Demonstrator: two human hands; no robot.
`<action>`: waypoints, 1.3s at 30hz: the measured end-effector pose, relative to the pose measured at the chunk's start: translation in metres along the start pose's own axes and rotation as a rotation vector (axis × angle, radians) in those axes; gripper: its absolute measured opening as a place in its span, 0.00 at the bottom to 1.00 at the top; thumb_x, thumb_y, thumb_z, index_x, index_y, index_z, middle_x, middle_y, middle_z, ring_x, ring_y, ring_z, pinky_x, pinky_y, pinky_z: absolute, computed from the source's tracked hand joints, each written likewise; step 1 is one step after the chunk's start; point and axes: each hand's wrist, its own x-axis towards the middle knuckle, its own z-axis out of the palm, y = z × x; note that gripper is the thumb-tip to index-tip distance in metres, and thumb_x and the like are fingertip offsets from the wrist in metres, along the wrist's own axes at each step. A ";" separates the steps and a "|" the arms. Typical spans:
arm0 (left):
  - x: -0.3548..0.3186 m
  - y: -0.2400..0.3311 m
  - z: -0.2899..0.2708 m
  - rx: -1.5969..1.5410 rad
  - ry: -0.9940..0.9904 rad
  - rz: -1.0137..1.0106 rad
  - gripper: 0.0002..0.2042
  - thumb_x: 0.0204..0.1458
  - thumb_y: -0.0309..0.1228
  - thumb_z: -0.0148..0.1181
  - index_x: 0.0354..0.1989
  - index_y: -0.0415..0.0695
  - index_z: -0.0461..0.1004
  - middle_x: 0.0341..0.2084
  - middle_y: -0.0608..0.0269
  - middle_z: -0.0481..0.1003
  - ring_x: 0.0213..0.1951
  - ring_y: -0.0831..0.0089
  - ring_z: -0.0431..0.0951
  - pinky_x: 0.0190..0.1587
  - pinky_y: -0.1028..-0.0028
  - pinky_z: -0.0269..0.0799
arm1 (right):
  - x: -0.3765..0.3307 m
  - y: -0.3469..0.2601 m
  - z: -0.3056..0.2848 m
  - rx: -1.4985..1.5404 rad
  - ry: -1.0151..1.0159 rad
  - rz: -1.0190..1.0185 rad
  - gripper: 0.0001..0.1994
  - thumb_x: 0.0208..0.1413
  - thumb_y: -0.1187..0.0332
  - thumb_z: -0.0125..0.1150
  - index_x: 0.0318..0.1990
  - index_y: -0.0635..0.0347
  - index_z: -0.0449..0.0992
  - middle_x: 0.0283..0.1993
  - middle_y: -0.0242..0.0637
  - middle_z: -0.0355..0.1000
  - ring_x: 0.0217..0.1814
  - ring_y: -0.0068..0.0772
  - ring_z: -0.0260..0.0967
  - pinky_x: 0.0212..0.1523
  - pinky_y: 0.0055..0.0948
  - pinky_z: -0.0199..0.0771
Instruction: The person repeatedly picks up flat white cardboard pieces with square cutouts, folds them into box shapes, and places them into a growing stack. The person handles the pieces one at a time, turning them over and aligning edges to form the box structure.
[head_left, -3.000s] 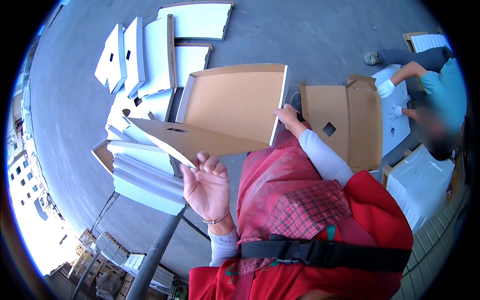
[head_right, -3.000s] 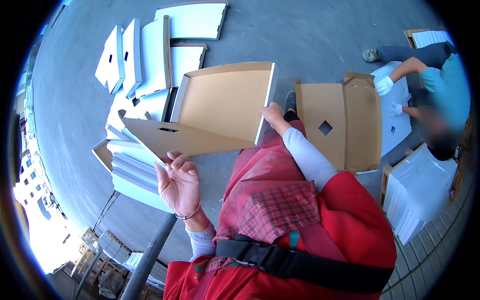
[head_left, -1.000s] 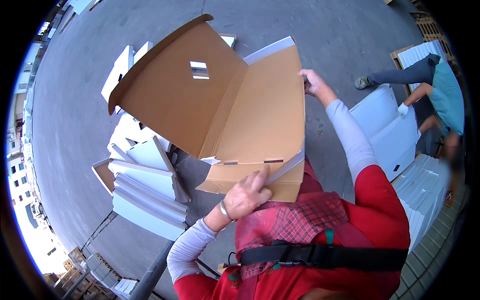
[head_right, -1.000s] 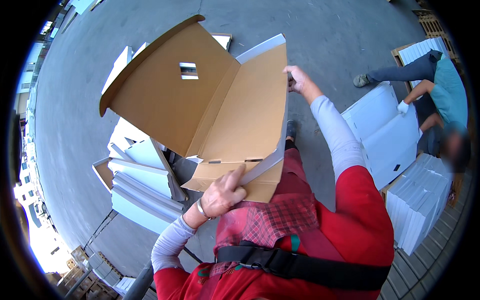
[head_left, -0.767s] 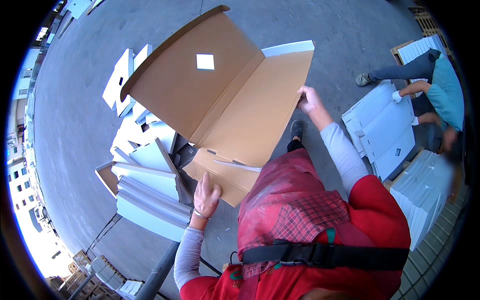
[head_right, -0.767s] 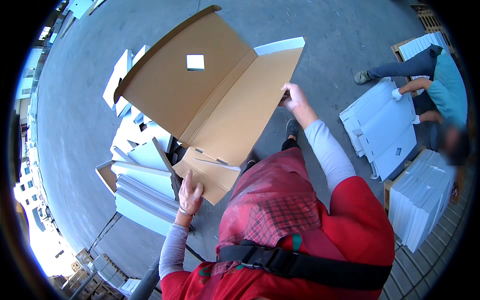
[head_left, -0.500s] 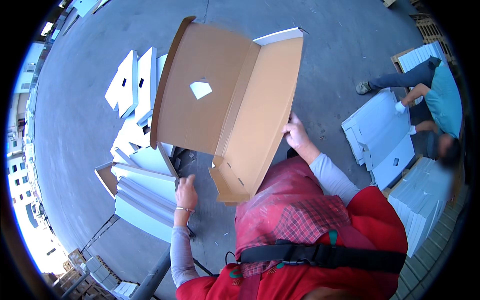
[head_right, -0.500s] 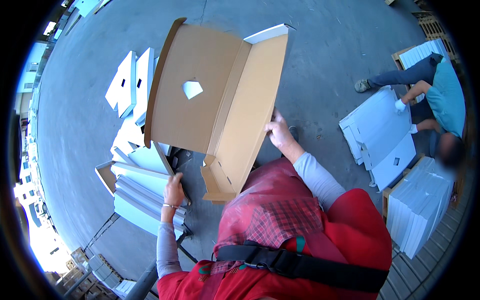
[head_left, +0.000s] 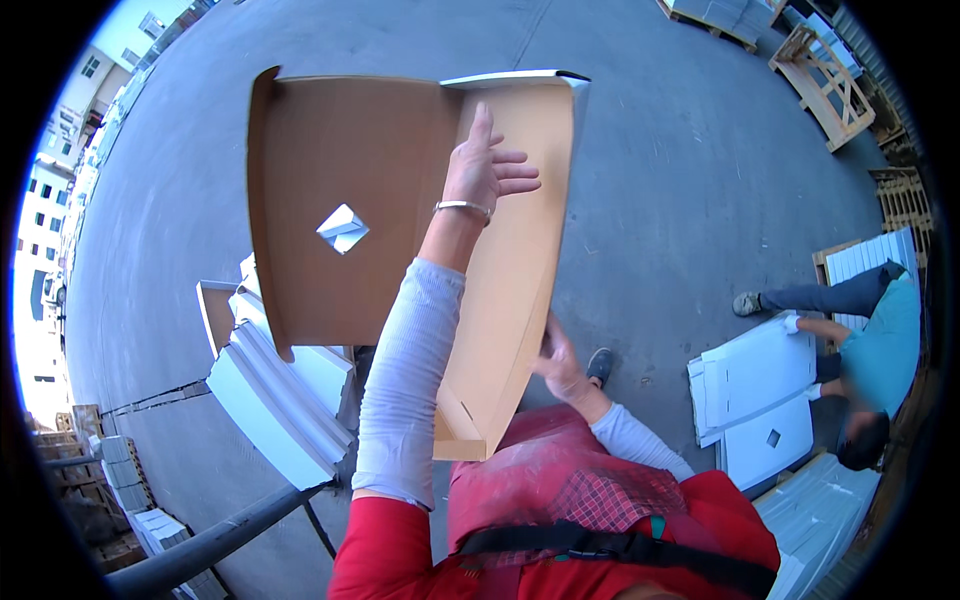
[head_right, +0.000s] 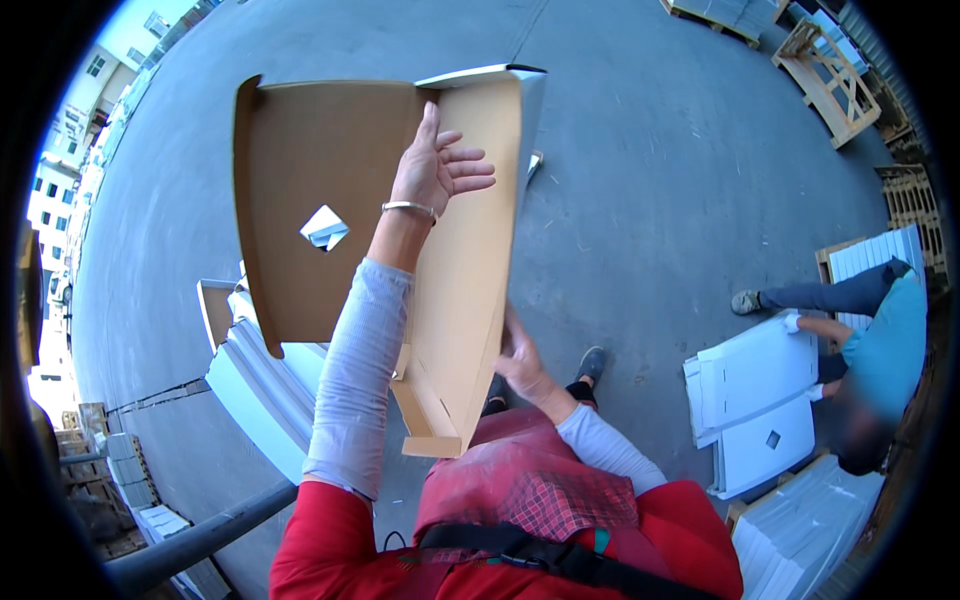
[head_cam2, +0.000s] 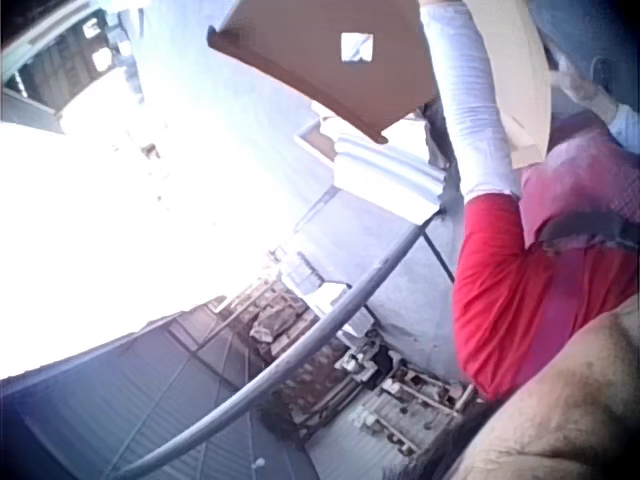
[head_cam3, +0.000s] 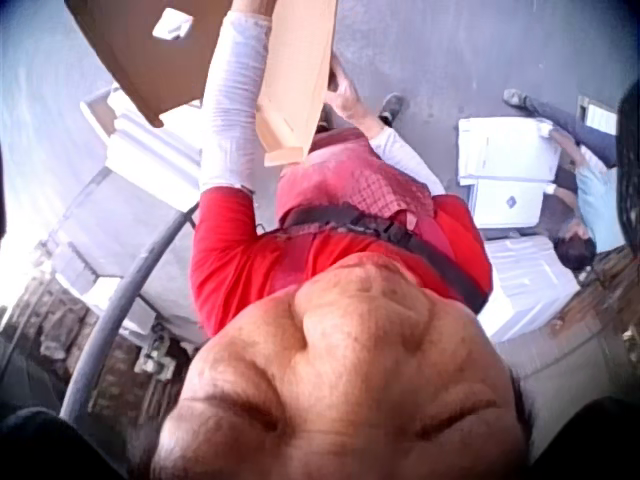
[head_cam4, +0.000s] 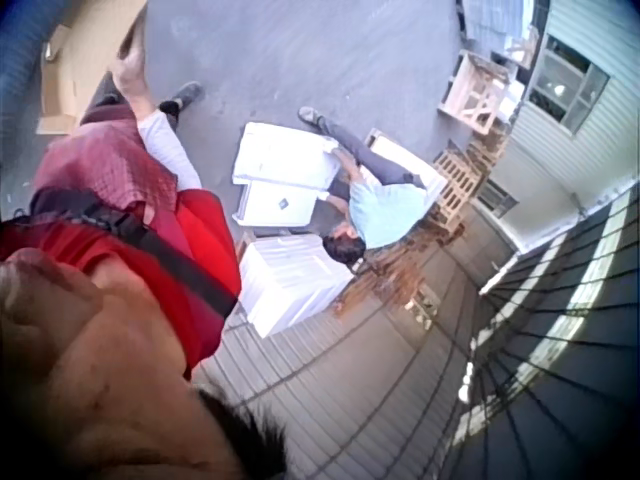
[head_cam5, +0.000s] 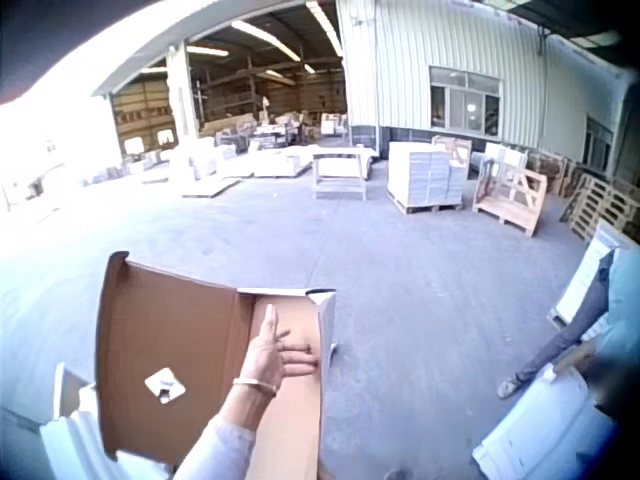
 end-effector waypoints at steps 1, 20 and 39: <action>0.000 0.015 0.010 0.084 0.007 0.005 0.43 0.50 0.65 0.50 0.50 0.27 0.61 0.29 0.46 0.71 0.26 0.60 0.80 0.28 0.63 0.82 | -0.001 0.004 0.010 -0.033 -0.042 -0.008 0.47 0.45 0.76 0.59 0.72 0.61 0.38 0.70 0.39 0.51 0.72 0.33 0.49 0.69 0.31 0.47; -0.139 -0.212 -0.095 0.933 0.025 0.230 0.22 0.39 0.24 0.55 0.46 0.31 0.63 0.30 0.37 0.73 0.36 0.42 0.76 0.38 0.55 0.72 | 0.101 -0.018 -0.023 -1.354 0.169 0.071 0.32 0.52 0.45 0.62 0.45 0.73 0.70 0.41 0.48 0.72 0.39 0.31 0.72 0.36 0.32 0.71; -0.215 -0.196 -0.072 0.275 0.088 -0.687 0.22 0.63 0.49 0.42 0.47 0.41 0.69 0.33 0.58 0.73 0.34 0.67 0.77 0.37 0.68 0.74 | 0.033 -0.018 -0.047 -0.520 0.088 0.526 0.11 0.52 0.70 0.58 0.38 0.72 0.73 0.29 0.40 0.73 0.28 0.29 0.74 0.24 0.27 0.78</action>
